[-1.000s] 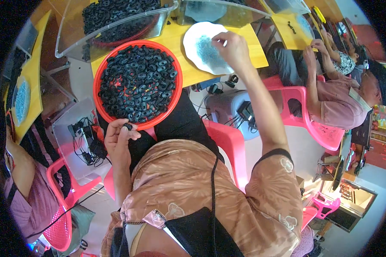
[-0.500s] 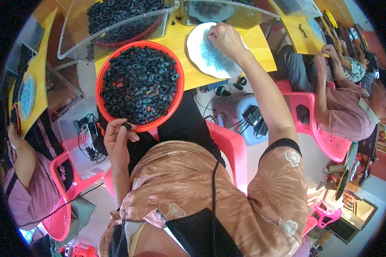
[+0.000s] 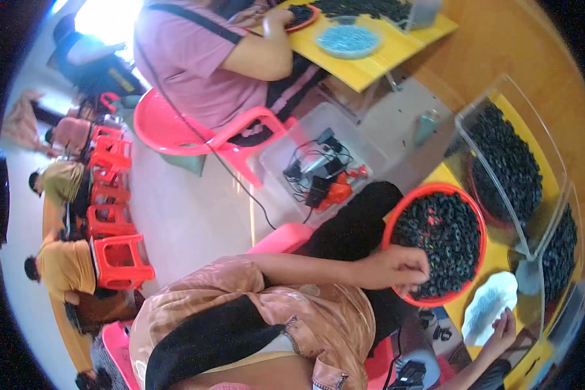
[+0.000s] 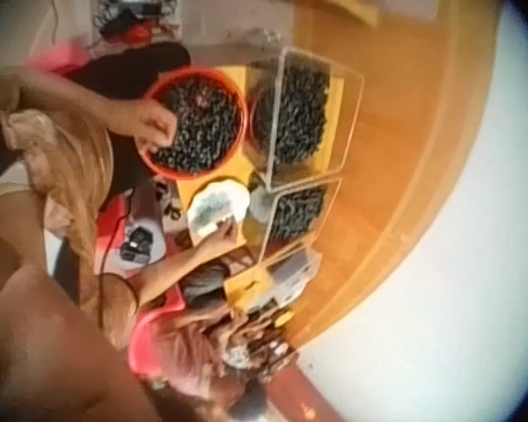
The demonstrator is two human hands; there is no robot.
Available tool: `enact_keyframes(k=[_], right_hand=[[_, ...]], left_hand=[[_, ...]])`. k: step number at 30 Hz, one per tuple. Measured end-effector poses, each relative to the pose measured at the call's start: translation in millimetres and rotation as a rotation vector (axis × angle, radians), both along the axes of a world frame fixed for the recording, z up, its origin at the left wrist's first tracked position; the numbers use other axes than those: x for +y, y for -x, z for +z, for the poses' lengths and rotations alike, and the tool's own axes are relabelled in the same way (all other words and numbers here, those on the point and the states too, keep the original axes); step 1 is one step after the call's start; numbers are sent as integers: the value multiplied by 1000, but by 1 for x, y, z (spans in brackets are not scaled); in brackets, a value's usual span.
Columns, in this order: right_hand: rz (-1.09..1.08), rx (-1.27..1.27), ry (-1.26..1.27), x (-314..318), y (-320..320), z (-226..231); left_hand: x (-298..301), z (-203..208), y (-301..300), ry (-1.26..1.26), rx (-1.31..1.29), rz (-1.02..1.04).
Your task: The person assembles small black plastic components by hand.
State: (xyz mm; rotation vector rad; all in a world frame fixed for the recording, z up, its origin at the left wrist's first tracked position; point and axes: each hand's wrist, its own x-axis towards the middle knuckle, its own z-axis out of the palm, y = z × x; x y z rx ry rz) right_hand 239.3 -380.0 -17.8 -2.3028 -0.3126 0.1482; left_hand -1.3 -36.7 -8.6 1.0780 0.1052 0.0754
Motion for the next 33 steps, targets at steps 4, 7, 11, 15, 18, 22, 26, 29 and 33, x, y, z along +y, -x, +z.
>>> enact_keyframes(k=[4,7,11,15,18,22,26,29,33], right_hand=[[119,148,-250,49,40,34],[247,184,-406,89,85,54],[285,252,-452,119,109,60],[310,324,-488,137,119,62],[315,334,-493,143,124,60],[249,491,-542,150,131,67],[203,473,-551,156,140,69],[143,478,-549,152,144,69],[128,363,-439,160,151,82]], left_hand=[[-21,24,-25,-234,-133,76],[-42,23,-41,-488,-272,210],[-48,27,-38,-515,-365,201],[-40,33,-27,-509,-280,209],[-36,29,-24,-542,-351,251],[-33,26,-17,-583,-368,229],[-34,20,-11,-990,-362,203],[-33,20,-16,-1034,-461,252],[-31,17,-24,-988,-517,325]])
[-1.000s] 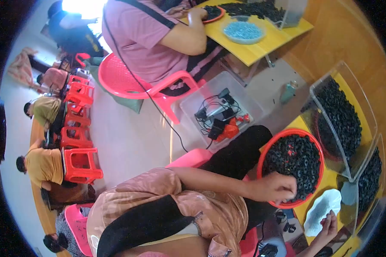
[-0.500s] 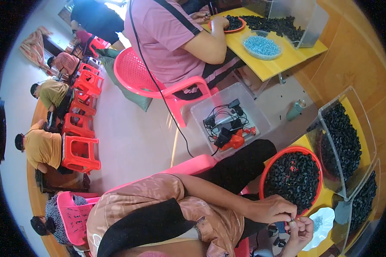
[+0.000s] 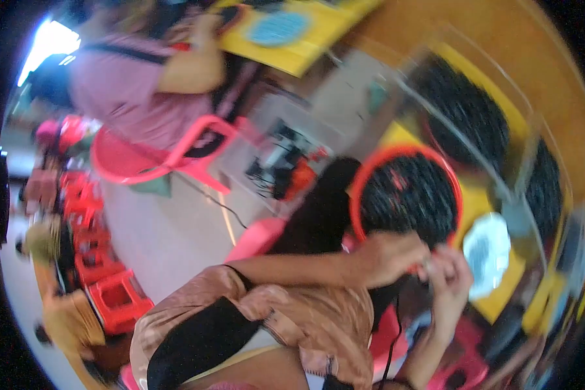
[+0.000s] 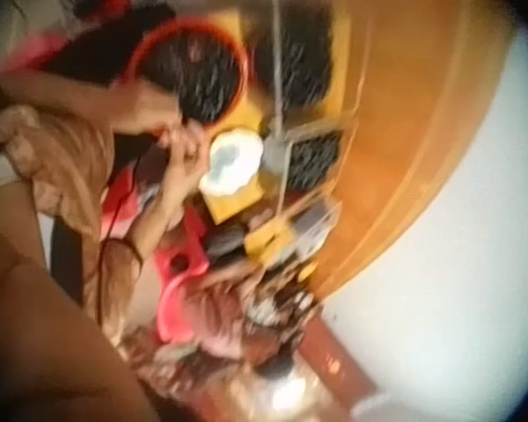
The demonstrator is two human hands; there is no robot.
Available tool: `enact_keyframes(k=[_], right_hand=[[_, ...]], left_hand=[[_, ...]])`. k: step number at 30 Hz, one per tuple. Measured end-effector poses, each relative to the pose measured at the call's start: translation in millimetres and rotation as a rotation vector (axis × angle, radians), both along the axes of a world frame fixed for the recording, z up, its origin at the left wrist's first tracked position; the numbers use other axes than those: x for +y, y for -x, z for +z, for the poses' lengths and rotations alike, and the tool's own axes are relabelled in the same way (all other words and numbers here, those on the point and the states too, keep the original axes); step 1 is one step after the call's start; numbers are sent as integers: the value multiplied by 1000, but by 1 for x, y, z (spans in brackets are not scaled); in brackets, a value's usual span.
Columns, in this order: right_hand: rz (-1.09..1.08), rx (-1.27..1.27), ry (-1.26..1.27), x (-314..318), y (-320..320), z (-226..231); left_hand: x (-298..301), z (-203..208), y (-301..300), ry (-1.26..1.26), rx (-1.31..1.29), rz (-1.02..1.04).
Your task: The person assembles small black plastic components by hand.
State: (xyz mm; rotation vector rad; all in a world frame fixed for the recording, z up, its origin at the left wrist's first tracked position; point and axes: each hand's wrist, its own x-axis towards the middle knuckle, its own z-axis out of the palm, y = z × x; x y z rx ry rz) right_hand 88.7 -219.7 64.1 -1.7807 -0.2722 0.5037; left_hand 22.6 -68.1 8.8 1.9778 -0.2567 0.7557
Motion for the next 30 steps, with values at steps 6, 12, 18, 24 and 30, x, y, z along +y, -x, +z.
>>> enact_keyframes(k=[6,12,18,24,30], right_hand=[[62,-470,113,19,7,-10],[-27,-804,261,15,16,-19],[-146,-509,122,10,23,-19],[-96,-703,307,-5,12,-19],[-285,-837,581,-55,-47,-21]], left_hand=[[2,-3,-5,442,424,28],[-2,-9,-11,521,516,-87],[-7,-7,-4,787,602,-157],[6,-9,-12,968,643,-183],[10,-13,-11,974,679,-237]])
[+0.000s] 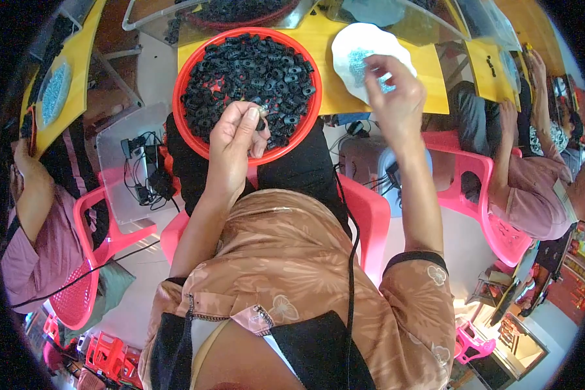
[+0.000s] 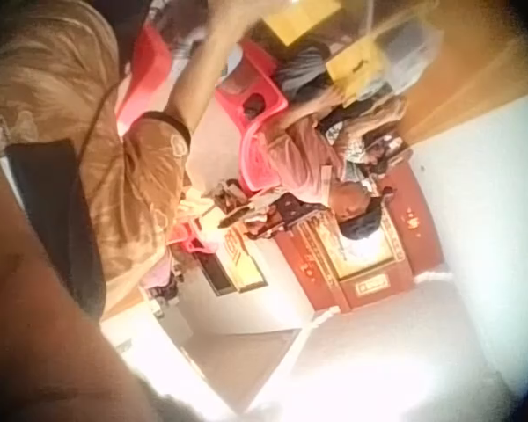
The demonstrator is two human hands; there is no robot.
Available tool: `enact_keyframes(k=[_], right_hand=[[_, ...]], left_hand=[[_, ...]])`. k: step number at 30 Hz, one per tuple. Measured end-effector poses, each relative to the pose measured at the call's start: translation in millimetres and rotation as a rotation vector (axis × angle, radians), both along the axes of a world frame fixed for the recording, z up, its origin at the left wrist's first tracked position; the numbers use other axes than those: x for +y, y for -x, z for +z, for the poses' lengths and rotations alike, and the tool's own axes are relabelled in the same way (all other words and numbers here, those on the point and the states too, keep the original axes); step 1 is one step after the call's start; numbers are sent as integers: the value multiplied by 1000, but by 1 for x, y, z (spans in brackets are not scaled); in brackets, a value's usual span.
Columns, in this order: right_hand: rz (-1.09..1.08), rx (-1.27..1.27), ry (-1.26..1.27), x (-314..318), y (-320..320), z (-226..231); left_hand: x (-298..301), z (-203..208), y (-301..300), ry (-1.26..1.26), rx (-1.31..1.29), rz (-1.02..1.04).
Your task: The person assembles small black plastic components by hand.
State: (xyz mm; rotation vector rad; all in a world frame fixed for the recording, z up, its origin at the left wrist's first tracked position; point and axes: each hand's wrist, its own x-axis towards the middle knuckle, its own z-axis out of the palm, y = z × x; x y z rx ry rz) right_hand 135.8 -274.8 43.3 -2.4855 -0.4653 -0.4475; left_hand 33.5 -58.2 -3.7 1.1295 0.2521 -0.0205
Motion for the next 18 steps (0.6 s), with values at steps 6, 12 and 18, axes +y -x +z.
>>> enact_keyframes(k=[6,12,18], right_hand=[[73,87,71,-4,-7,1],[439,488,-243,59,44,10],[440,463,-356,67,47,-1]], left_hand=[[-7,3,7,98,66,-127],[-3,1,11,115,60,-132],[8,2,17,187,37,-115]])
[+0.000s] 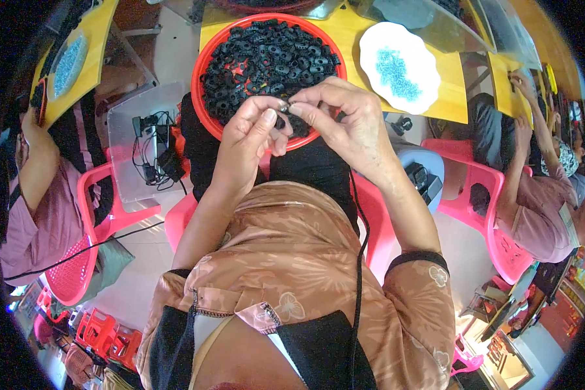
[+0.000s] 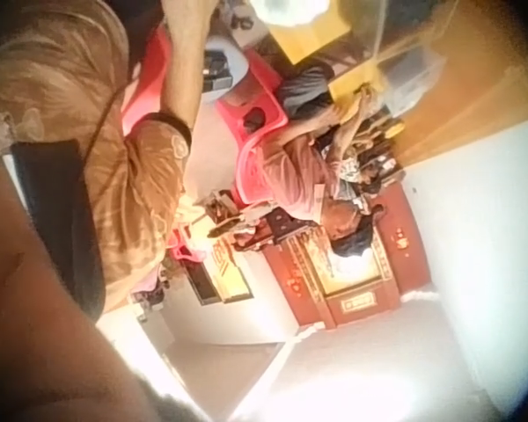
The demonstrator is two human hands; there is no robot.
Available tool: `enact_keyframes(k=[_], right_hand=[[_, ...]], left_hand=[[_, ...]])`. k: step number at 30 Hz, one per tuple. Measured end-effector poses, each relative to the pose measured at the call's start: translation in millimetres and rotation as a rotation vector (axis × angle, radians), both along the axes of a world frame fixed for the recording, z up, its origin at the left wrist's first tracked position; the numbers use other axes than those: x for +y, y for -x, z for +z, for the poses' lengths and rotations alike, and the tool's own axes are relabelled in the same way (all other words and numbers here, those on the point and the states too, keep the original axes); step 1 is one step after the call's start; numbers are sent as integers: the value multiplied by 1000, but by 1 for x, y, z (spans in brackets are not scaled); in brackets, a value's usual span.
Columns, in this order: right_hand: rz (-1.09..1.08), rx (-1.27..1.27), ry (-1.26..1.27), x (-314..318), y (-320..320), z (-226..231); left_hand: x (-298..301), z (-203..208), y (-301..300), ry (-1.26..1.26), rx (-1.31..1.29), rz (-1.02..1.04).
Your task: The person assembles small black plastic components by hand.
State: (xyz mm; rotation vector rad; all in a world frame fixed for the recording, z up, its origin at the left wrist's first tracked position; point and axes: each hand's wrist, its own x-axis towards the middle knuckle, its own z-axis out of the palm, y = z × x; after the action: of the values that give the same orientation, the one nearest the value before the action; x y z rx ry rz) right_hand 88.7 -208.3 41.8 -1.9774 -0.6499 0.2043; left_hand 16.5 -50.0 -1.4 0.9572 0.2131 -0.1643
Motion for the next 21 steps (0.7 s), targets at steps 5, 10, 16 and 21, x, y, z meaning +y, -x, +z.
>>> enact_keyframes(k=[5,10,16,21], right_hand=[[-95,39,-64,0,14,-1],[-55,2,2,9,29,-5],[-111,-53,5,17,38,-10],[-55,-16,34,21,41,-14]], left_hand=[[8,1,8,33,40,82],[13,-6,13,16,52,80],[15,-9,21,-102,-26,51],[17,-18,24,-98,-70,71]])
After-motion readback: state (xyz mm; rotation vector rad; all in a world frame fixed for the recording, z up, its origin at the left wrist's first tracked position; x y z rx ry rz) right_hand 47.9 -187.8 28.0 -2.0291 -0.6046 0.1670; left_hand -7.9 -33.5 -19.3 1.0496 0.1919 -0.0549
